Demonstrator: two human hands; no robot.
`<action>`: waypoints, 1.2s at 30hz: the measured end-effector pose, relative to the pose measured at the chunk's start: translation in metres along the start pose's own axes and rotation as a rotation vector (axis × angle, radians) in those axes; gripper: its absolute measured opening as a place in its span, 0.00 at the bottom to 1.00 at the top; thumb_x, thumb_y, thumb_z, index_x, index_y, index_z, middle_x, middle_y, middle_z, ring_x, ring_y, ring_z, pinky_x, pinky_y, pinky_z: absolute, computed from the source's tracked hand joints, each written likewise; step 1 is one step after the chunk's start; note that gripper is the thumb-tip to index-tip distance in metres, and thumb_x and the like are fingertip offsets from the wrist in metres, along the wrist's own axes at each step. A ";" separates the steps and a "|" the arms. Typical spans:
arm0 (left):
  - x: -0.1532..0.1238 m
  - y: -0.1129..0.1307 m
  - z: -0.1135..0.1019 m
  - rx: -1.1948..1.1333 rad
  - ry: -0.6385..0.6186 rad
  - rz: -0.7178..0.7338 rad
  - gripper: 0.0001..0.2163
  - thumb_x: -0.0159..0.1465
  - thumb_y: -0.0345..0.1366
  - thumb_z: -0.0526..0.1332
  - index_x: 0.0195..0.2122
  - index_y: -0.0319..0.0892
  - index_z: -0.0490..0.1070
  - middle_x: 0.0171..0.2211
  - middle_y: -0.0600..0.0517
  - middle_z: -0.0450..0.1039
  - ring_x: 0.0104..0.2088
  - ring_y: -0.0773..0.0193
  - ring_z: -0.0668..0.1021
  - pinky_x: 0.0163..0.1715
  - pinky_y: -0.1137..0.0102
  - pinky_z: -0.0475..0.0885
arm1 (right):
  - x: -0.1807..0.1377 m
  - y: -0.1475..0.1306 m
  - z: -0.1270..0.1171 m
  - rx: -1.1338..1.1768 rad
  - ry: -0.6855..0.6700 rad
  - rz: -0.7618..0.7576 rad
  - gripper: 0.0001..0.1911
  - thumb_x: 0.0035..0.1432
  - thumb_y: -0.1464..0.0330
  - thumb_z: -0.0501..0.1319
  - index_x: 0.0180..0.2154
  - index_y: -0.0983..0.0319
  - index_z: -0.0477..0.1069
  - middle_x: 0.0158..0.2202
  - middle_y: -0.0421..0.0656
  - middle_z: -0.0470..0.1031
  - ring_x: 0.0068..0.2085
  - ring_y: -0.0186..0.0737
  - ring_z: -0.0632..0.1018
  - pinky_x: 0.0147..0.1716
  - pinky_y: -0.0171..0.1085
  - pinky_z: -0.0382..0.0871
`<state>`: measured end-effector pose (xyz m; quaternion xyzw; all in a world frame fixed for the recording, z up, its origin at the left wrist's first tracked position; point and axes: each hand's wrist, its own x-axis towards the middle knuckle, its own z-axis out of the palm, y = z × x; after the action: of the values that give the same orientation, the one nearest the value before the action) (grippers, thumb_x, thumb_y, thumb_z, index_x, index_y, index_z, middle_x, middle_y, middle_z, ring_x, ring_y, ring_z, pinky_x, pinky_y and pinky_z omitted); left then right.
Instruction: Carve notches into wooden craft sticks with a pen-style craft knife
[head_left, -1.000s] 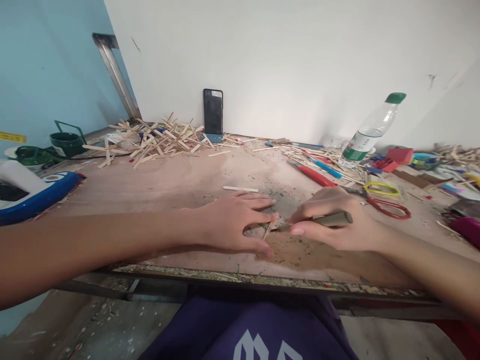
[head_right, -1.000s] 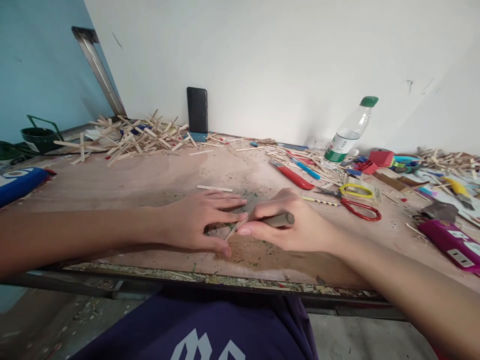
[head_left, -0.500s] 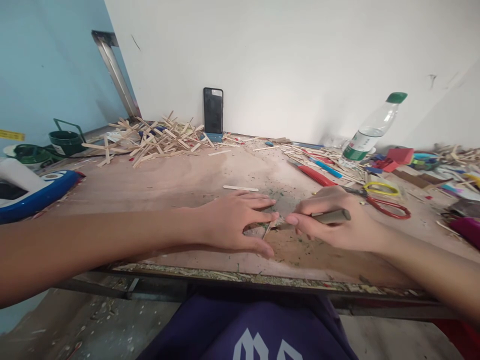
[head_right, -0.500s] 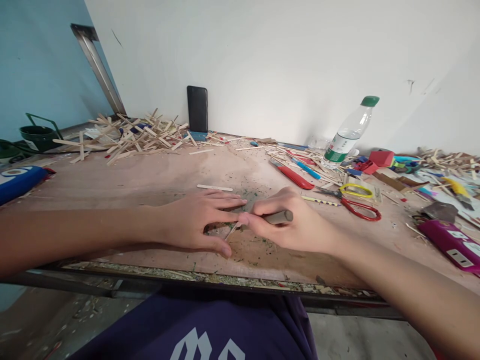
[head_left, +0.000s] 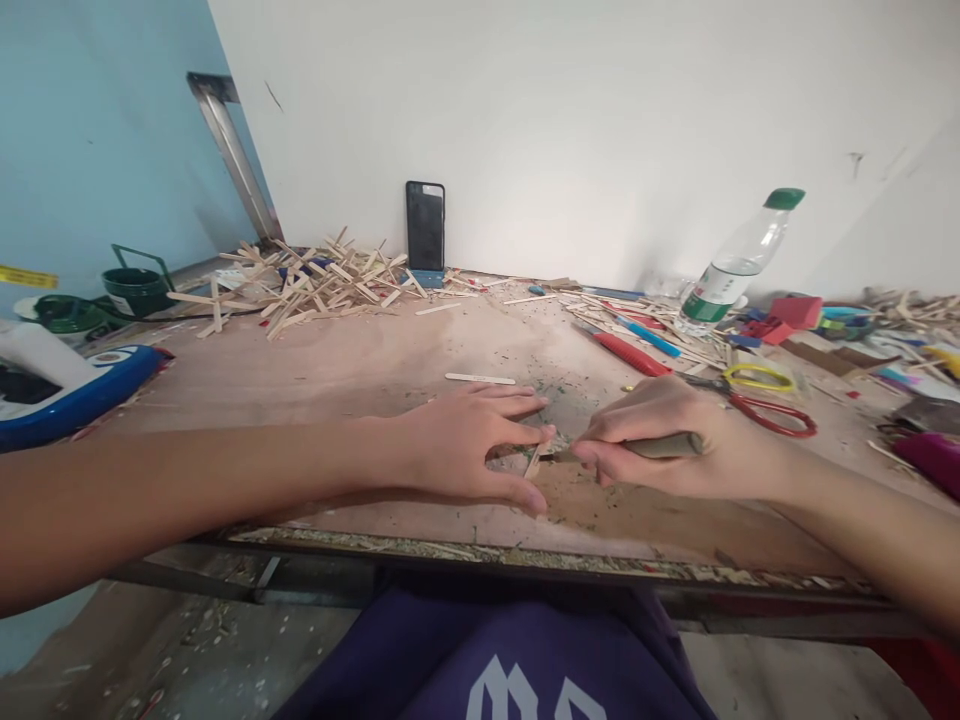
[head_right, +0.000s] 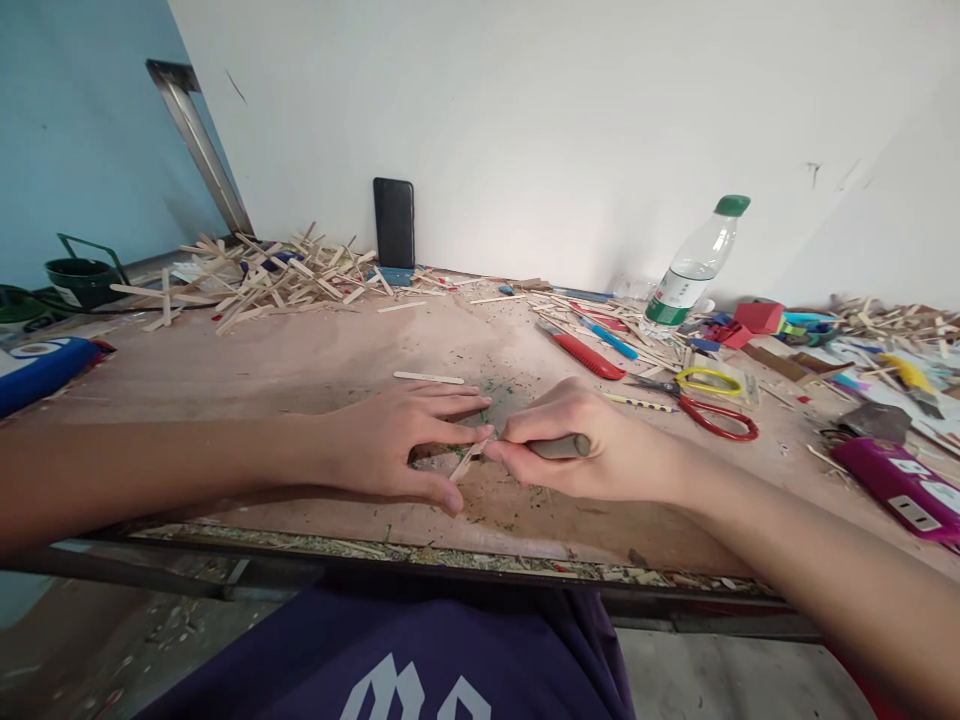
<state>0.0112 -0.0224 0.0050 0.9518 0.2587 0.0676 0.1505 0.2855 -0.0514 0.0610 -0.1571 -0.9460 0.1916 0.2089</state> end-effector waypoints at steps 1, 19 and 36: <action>0.000 0.000 0.000 0.001 -0.002 -0.004 0.43 0.71 0.71 0.67 0.79 0.51 0.70 0.84 0.43 0.52 0.84 0.38 0.60 0.84 0.43 0.53 | 0.000 0.000 0.000 0.004 -0.001 -0.003 0.18 0.81 0.73 0.63 0.33 0.60 0.75 0.26 0.38 0.78 0.24 0.29 0.71 0.28 0.34 0.63; -0.002 -0.004 0.005 0.000 0.030 0.015 0.43 0.71 0.72 0.67 0.78 0.51 0.71 0.83 0.42 0.55 0.83 0.39 0.61 0.84 0.48 0.53 | 0.000 0.012 -0.003 0.111 0.027 0.220 0.21 0.80 0.67 0.66 0.30 0.61 0.82 0.25 0.41 0.84 0.23 0.34 0.81 0.25 0.33 0.73; 0.000 -0.002 0.004 0.027 0.022 0.011 0.42 0.71 0.70 0.68 0.77 0.50 0.72 0.83 0.41 0.56 0.83 0.37 0.61 0.84 0.47 0.53 | 0.003 -0.002 0.013 0.011 0.171 0.111 0.26 0.78 0.70 0.68 0.24 0.59 0.71 0.18 0.34 0.74 0.18 0.28 0.71 0.22 0.34 0.63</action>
<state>0.0110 -0.0215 0.0003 0.9543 0.2562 0.0754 0.1343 0.2770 -0.0562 0.0523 -0.2241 -0.9135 0.1942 0.2787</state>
